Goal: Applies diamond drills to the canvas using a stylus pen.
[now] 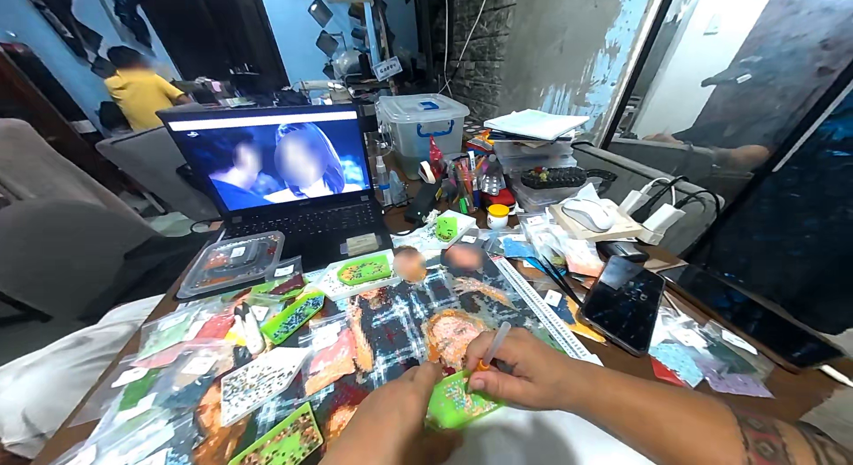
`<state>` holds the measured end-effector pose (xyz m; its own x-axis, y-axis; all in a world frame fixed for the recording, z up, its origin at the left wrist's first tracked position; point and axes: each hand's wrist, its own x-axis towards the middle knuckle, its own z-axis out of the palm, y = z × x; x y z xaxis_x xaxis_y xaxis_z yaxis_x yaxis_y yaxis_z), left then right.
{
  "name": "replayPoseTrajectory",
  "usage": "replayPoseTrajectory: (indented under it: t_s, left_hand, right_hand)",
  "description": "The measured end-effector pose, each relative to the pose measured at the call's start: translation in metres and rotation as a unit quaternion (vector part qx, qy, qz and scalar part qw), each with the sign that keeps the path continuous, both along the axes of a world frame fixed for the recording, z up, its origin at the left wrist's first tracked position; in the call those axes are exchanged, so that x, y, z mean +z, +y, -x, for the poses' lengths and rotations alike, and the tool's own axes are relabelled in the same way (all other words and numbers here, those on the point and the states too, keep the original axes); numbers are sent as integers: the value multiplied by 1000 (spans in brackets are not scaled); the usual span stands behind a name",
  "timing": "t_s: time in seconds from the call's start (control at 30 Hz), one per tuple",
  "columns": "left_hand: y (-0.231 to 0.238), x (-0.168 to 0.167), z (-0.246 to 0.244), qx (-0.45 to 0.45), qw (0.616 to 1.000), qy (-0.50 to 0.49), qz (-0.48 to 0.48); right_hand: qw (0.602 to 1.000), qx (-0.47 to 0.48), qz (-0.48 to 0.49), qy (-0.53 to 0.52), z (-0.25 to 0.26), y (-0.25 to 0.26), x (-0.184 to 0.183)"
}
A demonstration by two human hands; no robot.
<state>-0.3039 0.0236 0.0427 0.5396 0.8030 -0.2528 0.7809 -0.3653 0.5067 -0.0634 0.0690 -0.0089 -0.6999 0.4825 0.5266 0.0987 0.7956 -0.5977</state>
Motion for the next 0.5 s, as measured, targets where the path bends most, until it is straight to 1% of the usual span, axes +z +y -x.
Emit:
replayPoseTrajectory:
  t_s: [0.33, 0.5]
  left_hand:
    - [1, -1, 0, 0, 1000, 3, 2]
    - [0, 1, 0, 3, 1000, 7, 7]
  right_hand:
    - [1000, -5, 6, 4, 0, 0, 1]
    - [999, -11, 45, 27, -1, -1, 4]
